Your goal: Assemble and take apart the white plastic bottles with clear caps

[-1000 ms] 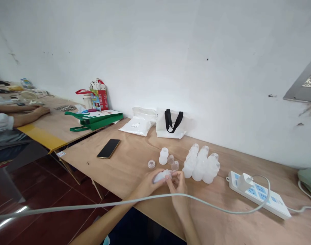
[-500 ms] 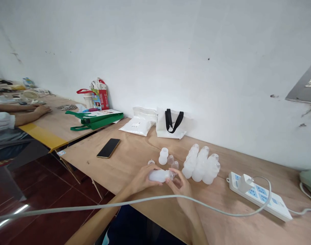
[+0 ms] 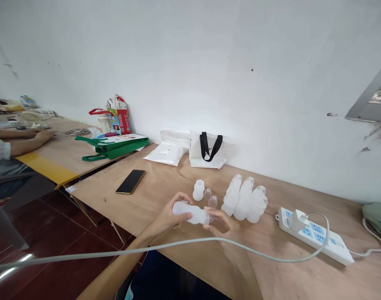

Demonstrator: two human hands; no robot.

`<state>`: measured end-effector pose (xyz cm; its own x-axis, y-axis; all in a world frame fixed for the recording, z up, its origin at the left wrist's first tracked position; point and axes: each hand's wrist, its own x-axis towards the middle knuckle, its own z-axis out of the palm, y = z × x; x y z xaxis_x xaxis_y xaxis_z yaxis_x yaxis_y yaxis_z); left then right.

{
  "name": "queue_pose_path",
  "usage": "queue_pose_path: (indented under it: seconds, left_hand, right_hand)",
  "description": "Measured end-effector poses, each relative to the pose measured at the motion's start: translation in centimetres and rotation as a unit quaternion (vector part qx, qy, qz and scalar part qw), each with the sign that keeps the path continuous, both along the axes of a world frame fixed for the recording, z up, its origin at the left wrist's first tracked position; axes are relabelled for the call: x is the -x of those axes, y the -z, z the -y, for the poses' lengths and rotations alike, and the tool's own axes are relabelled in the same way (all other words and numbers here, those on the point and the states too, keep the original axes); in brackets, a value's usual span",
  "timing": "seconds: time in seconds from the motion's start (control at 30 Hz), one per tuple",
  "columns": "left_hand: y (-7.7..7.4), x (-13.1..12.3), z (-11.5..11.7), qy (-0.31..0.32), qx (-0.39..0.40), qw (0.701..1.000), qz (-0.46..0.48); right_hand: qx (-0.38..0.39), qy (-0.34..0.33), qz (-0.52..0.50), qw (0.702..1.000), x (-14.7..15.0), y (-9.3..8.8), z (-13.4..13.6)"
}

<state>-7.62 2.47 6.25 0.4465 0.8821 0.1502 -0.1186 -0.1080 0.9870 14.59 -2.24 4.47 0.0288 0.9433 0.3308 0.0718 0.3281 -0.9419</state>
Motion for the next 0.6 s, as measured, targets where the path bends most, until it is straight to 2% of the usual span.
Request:
queue_pose_path:
  seconds: [0.1,0.2,0.3,0.37,0.43,0.5,0.6]
  left_hand:
    - [-0.1,0.0,0.2,-0.013,0.014,1.000,0.004]
    - [-0.4,0.4,0.5,-0.055,-0.098,0.993,-0.025]
    - [-0.7,0.9,0.6,-0.086,-0.228,0.968,-0.053]
    - [-0.7,1.0,0.7,-0.093,-0.257,0.960,-0.058]
    - [-0.5,0.9,0.6,-0.107,-0.231,0.965,-0.062]
    - [-0.2,0.5,0.6,-0.115,-0.164,0.978,-0.054]
    - [-0.1,0.0,0.6,-0.090,-0.062,0.994,-0.002]
  right_hand:
    - [0.046,-0.012,0.013,0.999,-0.1,-0.2,0.0]
    - [0.092,-0.027,-0.005,0.995,0.2,-0.2,-0.2]
    - [0.104,-0.030,-0.048,0.993,0.8,-0.1,-0.2]
    - [0.092,-0.018,-0.063,0.994,1.1,0.0,-0.1]
    - [0.068,-0.005,-0.058,0.996,1.3,-0.1,0.1]
    - [0.038,0.011,-0.034,0.999,1.5,-0.2,0.5]
    - [-0.033,0.050,0.035,0.998,1.7,-0.4,1.0]
